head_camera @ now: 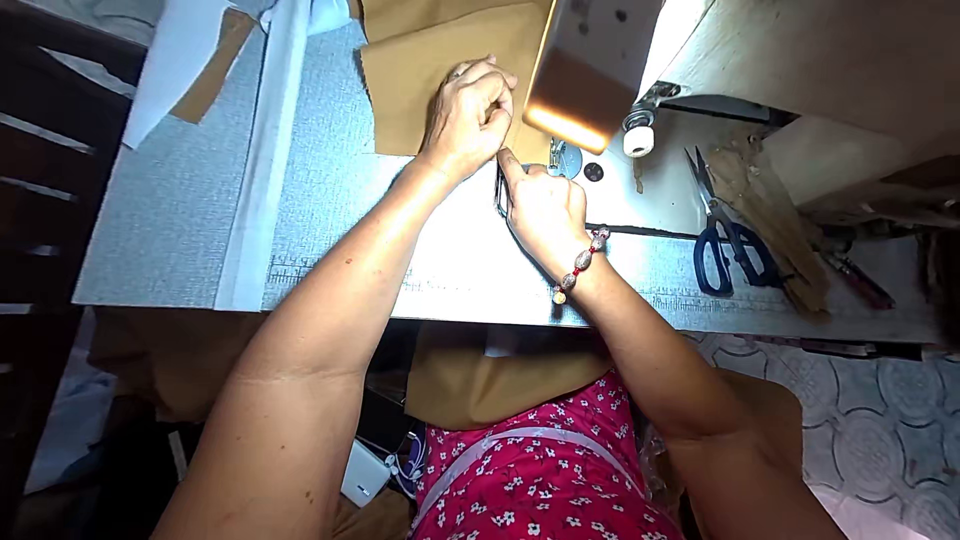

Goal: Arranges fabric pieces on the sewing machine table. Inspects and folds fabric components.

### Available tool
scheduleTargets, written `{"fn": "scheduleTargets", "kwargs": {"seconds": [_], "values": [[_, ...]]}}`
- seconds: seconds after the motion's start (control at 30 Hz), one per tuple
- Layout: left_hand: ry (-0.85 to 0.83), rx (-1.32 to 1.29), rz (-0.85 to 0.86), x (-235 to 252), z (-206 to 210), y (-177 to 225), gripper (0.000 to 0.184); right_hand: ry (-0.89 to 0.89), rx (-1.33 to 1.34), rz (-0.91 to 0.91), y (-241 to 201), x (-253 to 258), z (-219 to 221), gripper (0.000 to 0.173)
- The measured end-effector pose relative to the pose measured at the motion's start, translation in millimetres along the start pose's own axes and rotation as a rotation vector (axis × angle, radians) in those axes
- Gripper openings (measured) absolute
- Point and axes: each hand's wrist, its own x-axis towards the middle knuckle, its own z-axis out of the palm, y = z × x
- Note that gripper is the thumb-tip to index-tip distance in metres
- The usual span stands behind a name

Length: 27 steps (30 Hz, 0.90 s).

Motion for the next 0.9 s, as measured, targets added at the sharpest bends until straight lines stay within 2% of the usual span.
{"fn": "scheduleTargets", "kwargs": {"seconds": [0.1, 0.27, 0.33, 0.5, 0.63, 0.77, 0.9], "values": [[0.083, -0.022, 0.068, -2.4, 0.8, -1.4, 0.024, 0.004, 0.002, 0.004, -0.2, -0.5, 1.1, 0.050], [0.137, -0.049, -0.034, 3.5, -8.1, -2.3, 0.026, 0.015, 0.034, -0.010, 3.2, 0.4, 3.5, 0.052], [0.079, 0.011, -0.074, 9.6, -17.1, -9.0, 0.032, 0.015, 0.037, -0.013, 4.1, 0.4, 4.0, 0.051], [-0.201, 0.184, -0.203, 22.5, -35.7, -32.6, 0.045, 0.048, 0.049, -0.018, 4.6, 0.7, 4.7, 0.050], [-0.414, 0.310, -0.334, 15.8, -36.4, -30.4, 0.061, 0.043, 0.042, -0.017, 4.7, 0.7, 5.7, 0.051], [-0.470, 0.378, -0.372, 15.4, -33.3, -27.5, 0.062, 0.075, 0.048, -0.027, 5.6, 0.5, 7.3, 0.050], [-0.458, 0.417, -0.405, 12.9, -31.6, -25.1, 0.065, 0.058, 0.093, -0.027, 7.3, 1.8, 5.7, 0.050]]}}
